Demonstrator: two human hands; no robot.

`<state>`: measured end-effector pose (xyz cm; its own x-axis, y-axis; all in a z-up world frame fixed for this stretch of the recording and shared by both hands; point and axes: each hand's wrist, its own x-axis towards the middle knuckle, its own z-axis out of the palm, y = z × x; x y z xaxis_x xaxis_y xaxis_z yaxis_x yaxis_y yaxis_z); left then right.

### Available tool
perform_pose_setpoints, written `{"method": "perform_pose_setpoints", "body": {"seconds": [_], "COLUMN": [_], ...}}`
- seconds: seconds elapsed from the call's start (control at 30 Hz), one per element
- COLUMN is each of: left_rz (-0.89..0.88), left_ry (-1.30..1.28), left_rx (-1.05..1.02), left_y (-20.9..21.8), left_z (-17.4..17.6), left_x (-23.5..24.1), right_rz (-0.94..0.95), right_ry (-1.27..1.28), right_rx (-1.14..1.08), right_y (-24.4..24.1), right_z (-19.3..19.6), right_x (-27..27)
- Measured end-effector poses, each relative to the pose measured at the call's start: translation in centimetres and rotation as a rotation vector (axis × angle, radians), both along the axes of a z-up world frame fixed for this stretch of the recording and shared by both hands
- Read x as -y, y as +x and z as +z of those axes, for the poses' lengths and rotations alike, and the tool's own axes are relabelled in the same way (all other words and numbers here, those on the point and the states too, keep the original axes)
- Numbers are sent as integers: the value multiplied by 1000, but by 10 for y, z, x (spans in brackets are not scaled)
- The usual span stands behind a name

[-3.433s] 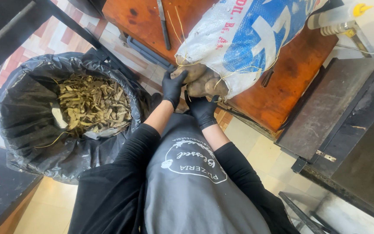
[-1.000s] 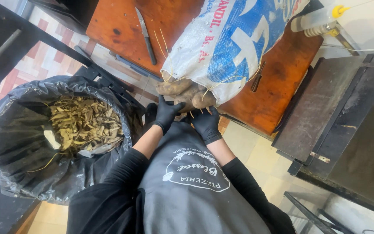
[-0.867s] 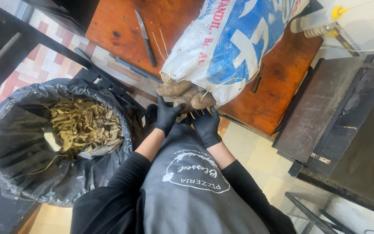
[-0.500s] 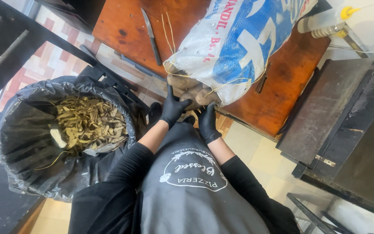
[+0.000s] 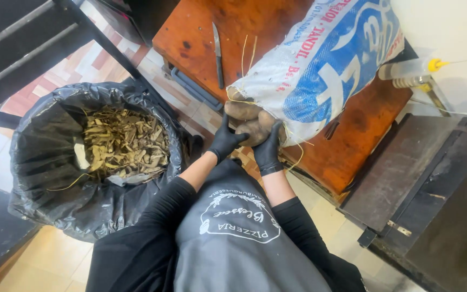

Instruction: Untie a sack of potatoes, remove a potato, and peel it over a trash bin.

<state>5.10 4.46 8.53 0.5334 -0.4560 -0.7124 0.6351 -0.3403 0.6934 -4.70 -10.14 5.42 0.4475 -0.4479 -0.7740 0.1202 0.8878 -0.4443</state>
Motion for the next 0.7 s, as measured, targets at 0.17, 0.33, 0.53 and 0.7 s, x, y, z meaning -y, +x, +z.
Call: {"method": "perform_pose_setpoints", "body": {"seconds": [0.17, 0.33, 0.53, 0.7], "left_rz": [-1, -106, -310, -508], "left_ry": [-39, -59, 44, 138], "left_rx": [105, 172, 229, 206], "left_y": [-3, 14, 30, 46], "left_z": [-5, 5, 1, 4], "left_x": [-8, -32, -46, -51], "right_rz": [75, 148, 212, 147], "right_ry": [33, 34, 61, 8], "right_rx": [-101, -217, -131, -36], "right_y": [17, 2, -16, -30], "right_z": [45, 51, 41, 30], "right_x": [1, 2, -6, -30]}}
